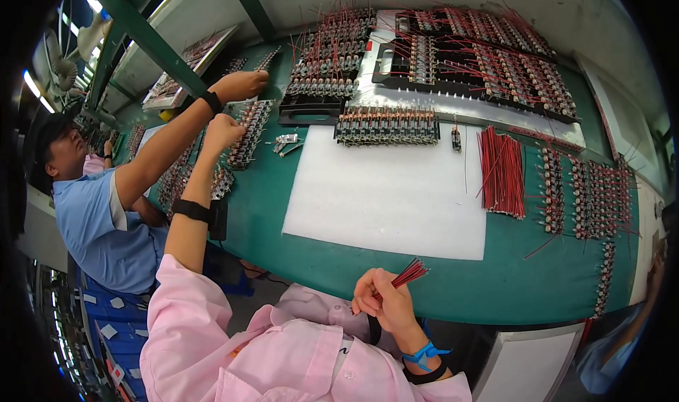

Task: The person picks up a bundle of red wires and a circuit board, then inserts the wires one by one into the board. After filling the board, the person sets it down and picks up a new circuit board to repeat the process.

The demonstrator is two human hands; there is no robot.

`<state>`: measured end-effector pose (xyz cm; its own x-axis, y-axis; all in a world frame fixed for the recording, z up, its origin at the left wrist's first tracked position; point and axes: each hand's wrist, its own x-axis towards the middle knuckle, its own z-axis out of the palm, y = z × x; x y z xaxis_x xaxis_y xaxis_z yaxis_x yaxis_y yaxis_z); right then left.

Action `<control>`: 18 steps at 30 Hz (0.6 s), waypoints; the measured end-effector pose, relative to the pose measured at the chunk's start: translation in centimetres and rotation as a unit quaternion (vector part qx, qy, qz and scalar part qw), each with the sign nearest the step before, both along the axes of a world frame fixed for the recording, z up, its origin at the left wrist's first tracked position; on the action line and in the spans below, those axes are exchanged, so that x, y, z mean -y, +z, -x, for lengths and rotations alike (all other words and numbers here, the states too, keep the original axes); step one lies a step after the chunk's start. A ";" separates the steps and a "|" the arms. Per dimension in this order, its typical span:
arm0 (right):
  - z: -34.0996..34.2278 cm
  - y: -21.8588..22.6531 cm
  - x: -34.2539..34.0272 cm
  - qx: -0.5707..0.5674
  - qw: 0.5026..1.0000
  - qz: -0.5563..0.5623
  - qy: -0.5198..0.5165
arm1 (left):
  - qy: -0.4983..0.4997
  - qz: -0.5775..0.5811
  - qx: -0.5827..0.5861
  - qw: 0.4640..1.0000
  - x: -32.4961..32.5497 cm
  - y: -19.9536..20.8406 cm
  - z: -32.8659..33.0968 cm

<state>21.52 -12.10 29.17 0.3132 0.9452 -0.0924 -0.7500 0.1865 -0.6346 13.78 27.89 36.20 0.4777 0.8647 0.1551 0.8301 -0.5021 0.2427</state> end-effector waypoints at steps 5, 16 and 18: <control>-0.1 0.1 -0.1 -0.005 1.000 0.002 0.000 | -0.068 -0.004 -0.016 0.998 5.2 3.2 -0.2; 0.0 -0.2 0.1 -0.023 0.999 -0.038 0.016 | -0.405 0.027 0.042 0.913 14.5 4.1 -8.7; 0.2 -0.2 0.0 -0.024 0.999 -0.040 0.013 | -0.414 -0.016 0.031 0.910 13.7 3.6 -11.5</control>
